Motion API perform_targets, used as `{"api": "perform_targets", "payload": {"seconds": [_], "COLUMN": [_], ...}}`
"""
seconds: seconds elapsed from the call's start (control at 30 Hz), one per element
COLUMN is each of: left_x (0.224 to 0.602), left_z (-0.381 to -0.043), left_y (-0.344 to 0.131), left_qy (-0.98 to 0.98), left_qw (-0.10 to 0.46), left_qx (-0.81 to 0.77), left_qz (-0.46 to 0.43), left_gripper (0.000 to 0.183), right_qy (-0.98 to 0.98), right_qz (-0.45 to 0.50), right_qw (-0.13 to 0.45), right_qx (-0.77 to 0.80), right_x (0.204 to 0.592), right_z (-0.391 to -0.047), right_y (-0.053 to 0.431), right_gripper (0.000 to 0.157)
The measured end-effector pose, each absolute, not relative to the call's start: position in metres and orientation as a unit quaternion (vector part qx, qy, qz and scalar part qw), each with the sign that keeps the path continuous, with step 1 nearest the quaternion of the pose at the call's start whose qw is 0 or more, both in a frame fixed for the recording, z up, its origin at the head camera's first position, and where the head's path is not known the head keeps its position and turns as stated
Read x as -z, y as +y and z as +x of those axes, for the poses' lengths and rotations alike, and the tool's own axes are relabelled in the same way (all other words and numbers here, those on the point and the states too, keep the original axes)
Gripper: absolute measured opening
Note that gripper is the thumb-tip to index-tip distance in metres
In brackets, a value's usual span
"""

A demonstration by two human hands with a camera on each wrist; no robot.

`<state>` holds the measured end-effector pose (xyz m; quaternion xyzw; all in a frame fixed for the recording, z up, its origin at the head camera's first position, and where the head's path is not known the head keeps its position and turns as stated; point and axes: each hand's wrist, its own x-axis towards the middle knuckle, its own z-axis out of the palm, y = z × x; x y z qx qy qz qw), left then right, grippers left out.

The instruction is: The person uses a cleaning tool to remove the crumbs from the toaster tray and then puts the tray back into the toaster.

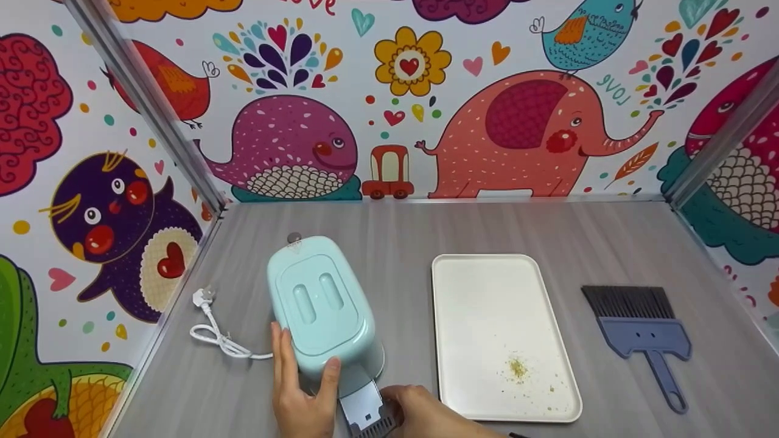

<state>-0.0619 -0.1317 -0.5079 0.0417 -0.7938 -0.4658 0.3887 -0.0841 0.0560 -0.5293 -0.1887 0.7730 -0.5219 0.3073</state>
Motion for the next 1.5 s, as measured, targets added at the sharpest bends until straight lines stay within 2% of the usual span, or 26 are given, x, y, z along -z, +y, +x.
{"api": "perform_targets", "payload": {"seconds": [0.47,1.1,1.5], "left_x": [0.51,0.509,0.508], "left_z": [-0.063,-0.062,-0.062], "left_y": [-0.129,-0.131,-0.133], "left_qy": [-0.794,-0.788,-0.793], "left_qw": [0.391,0.396,0.396], "left_qx": [0.464,0.468,0.459], "left_qz": [0.049,0.049,0.053], "left_gripper": [0.088,0.088,0.09], "right_qy": [0.762,0.815,0.823], "right_qz": [-0.201,-0.206,-0.198], "right_qw": [0.305,0.26,0.236], "right_qx": [0.535,0.475,0.477], "right_x": [0.532,0.532,0.534], "right_z": [-0.084,-0.091,-0.092], "right_y": [0.053,0.045,0.037], "right_gripper": [0.05,0.046,0.033]}}
